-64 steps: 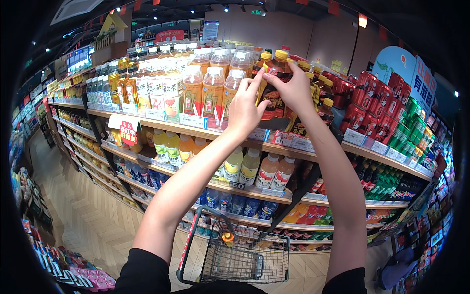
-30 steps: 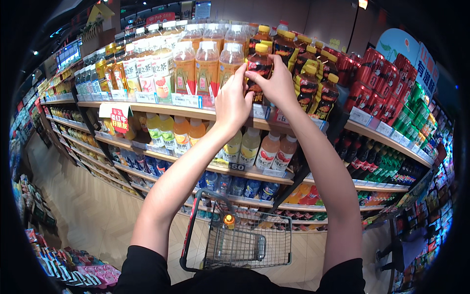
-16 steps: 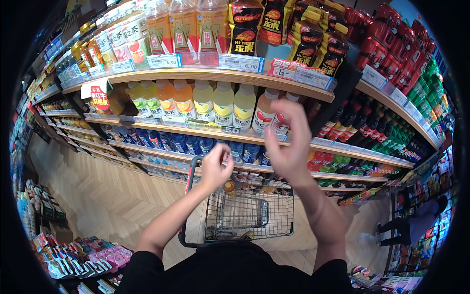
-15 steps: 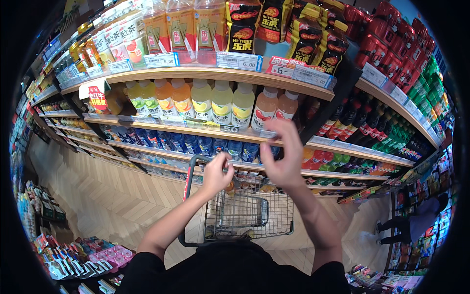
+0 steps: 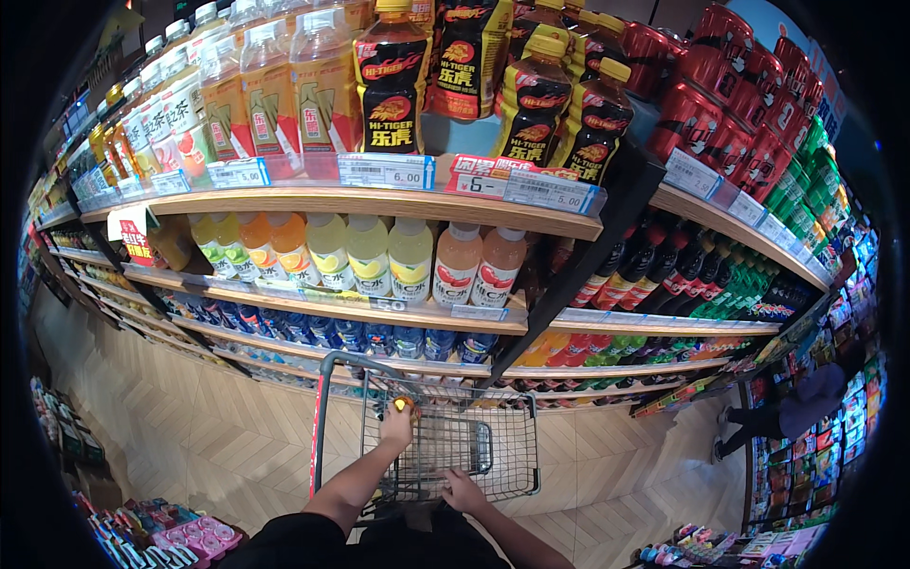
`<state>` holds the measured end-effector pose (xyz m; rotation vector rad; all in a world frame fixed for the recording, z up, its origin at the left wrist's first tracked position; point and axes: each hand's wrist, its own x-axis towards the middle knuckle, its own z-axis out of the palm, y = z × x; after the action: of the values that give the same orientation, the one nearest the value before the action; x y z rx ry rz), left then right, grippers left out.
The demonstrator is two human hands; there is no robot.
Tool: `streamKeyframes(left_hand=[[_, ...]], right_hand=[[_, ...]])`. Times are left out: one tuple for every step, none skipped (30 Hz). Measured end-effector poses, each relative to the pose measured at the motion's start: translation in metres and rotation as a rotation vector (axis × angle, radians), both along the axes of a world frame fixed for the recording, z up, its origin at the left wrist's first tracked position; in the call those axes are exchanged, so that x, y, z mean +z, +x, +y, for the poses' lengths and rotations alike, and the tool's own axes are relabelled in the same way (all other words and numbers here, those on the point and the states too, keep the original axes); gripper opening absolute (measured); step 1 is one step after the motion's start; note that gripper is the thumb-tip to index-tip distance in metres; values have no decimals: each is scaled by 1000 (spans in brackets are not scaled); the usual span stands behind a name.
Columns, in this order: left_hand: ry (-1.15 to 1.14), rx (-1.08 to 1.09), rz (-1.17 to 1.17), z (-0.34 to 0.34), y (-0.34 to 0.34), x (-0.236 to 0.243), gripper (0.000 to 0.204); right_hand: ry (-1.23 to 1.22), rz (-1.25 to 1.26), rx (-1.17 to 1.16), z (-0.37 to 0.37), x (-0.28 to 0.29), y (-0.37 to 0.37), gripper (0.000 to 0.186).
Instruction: The person pushes a shopping cart through a supermarket aisle, selects bottled beverages and packaged snacks from the shelves, and places them into the cart.
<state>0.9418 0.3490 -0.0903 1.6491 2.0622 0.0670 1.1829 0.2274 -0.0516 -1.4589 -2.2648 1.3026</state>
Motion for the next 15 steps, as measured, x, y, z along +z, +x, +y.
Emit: streamKeyframes(left_hand=[[-3, 3, 10, 0, 4, 2, 54], [19, 9, -4, 2, 5, -1, 54], [40, 14, -18, 2, 4, -7, 53], [60, 19, -33, 4, 3, -12, 52], [107, 24, -3, 5, 4, -13, 44], [113, 33, -8, 10, 4, -13, 41], [119, 44, -14, 15, 5, -11, 38], [128, 62, -19, 18, 1, -19, 35], [205, 33, 13, 22, -6, -28, 30], [180, 4, -3, 24, -4, -23, 31], [154, -23, -18, 26, -3, -17, 32], [128, -48, -33, 24, 0, -12, 33], [139, -63, -19, 18, 3, -9, 34], [158, -75, -3, 10, 5, -8, 35], [176, -84, 13, 2, 5, -8, 35]], right_hand=[[15, -6, -14, -8, -12, 7, 40], [30, -10, -25, -15, -22, 13, 40], [45, -15, -37, -19, -28, 19, 41], [30, -26, -45, -20, -29, 24, 41], [11, -36, -53, -23, -28, 30, 41], [-7, -45, -61, -25, -28, 35, 41], [-16, -19, -98, -28, -31, 39, 40], [-33, -23, -91, -27, -33, 42, 40], [-51, -27, -82, -25, -35, 45, 40], [-76, -33, -86, -26, -37, 47, 40], [-105, -42, -97, -25, -40, 49, 41], [-134, -51, -106, -23, -44, 50, 43], [-161, -58, -106, -20, -43, 50, 44], [-126, -59, -99, -15, -36, 46, 47], [-91, -61, -89, -10, -29, 41, 50]])
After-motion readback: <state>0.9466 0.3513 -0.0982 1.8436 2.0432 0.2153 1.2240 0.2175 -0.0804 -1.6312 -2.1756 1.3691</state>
